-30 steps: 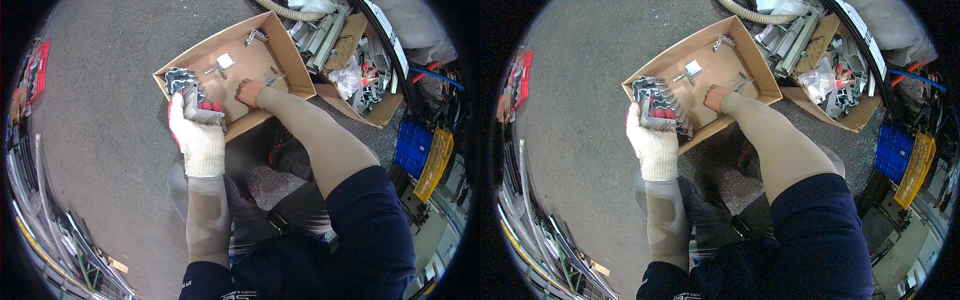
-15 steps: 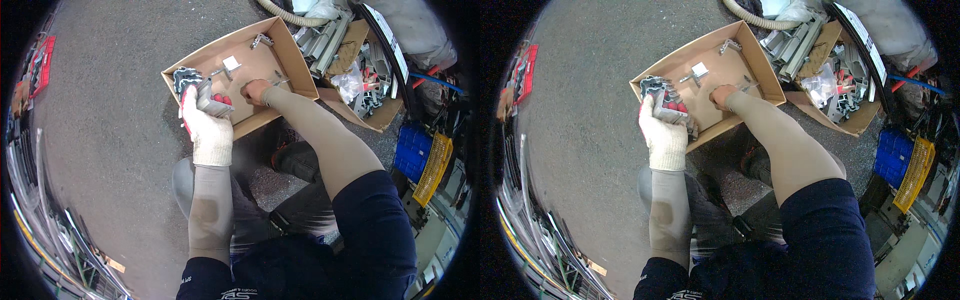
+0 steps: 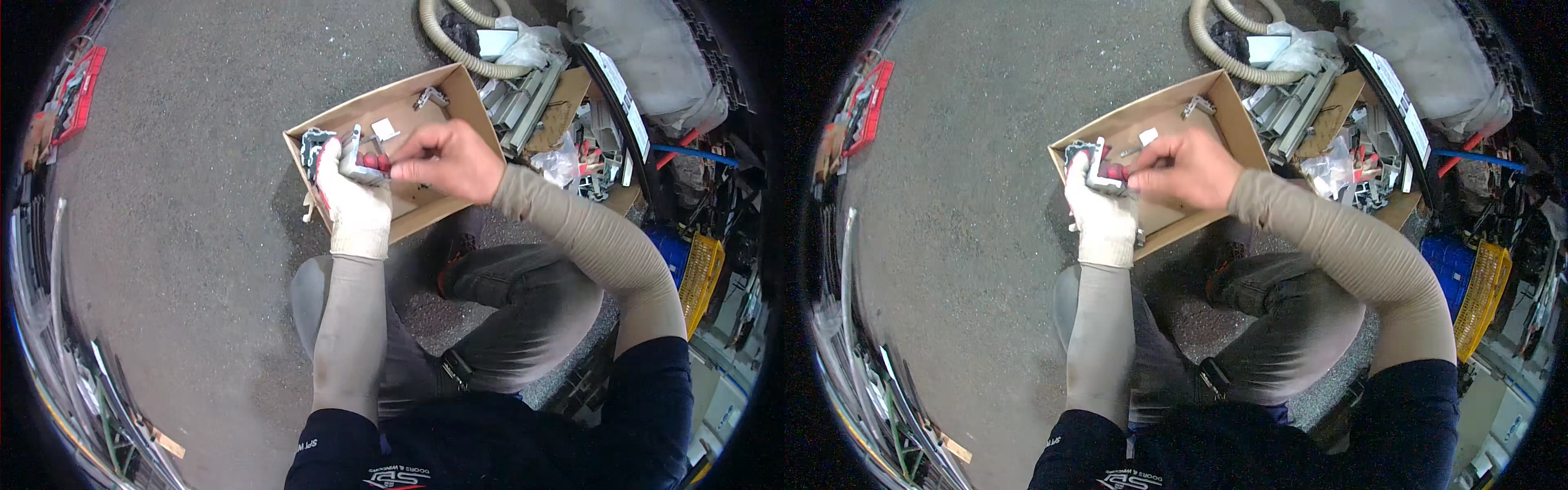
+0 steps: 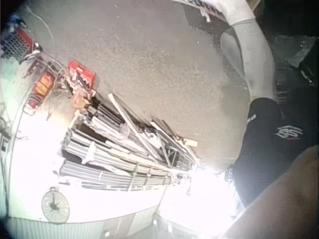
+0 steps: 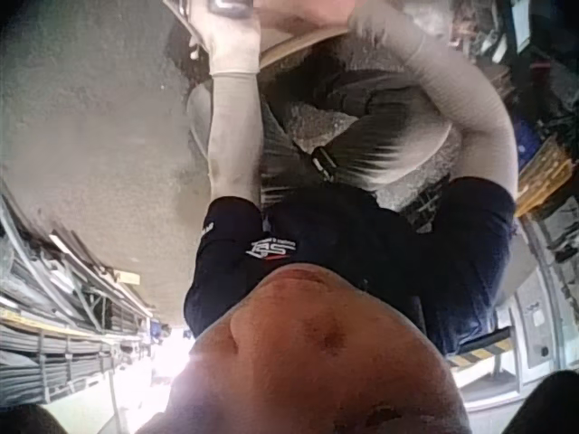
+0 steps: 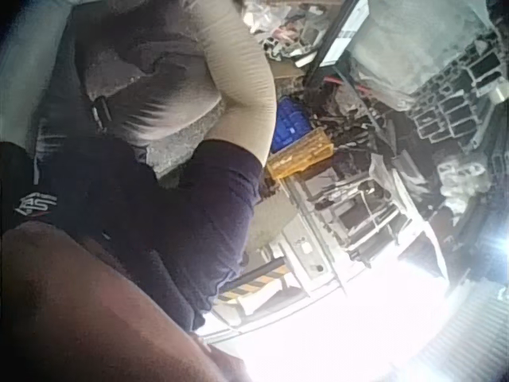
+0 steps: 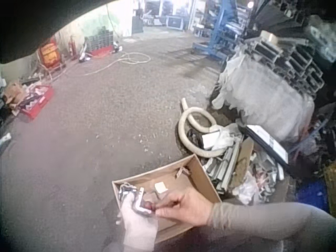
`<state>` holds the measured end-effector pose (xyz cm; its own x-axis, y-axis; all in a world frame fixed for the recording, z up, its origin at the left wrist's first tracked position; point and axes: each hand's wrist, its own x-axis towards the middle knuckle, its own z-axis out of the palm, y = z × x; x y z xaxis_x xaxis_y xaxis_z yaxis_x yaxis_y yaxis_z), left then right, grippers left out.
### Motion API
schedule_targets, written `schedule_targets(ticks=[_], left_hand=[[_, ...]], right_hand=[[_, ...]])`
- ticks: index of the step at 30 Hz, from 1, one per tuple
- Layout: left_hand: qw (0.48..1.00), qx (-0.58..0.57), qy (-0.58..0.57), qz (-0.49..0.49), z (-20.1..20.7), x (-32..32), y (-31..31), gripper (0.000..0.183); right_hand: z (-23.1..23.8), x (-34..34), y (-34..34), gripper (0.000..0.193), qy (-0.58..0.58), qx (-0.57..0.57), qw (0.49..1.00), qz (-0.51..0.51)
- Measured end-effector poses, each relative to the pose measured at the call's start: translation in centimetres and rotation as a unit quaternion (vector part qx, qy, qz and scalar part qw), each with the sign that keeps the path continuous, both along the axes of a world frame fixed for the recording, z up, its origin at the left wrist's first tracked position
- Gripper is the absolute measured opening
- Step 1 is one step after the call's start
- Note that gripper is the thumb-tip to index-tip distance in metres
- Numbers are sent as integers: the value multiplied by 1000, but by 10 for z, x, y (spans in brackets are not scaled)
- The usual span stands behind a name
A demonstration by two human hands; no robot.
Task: The person sorts through a cardboard box of metal brackets and metal profiles by hand, picking them up and examining them.
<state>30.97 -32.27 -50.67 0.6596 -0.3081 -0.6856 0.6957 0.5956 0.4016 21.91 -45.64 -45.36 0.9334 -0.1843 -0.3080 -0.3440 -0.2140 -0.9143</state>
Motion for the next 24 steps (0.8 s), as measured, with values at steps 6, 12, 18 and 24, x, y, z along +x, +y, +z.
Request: schedule_targets(ticks=[6,12,18,24], left_hand=[[999,-24,20,-29,-7,-6,-5,27],[1000,1,22,-20,9,-6,0,27],[1000,-6,-1,-9,4,-5,4,26],[998,-62,-15,-28,2,-6,6,28]], right_hand=[[-7,-12,9,19,-111,-129,985,5],[-11,-12,15,18,-125,-123,984,8],[-12,-9,22,19,-138,-137,981,-2],[-6,-9,26,18,-118,-87,989,-29]])
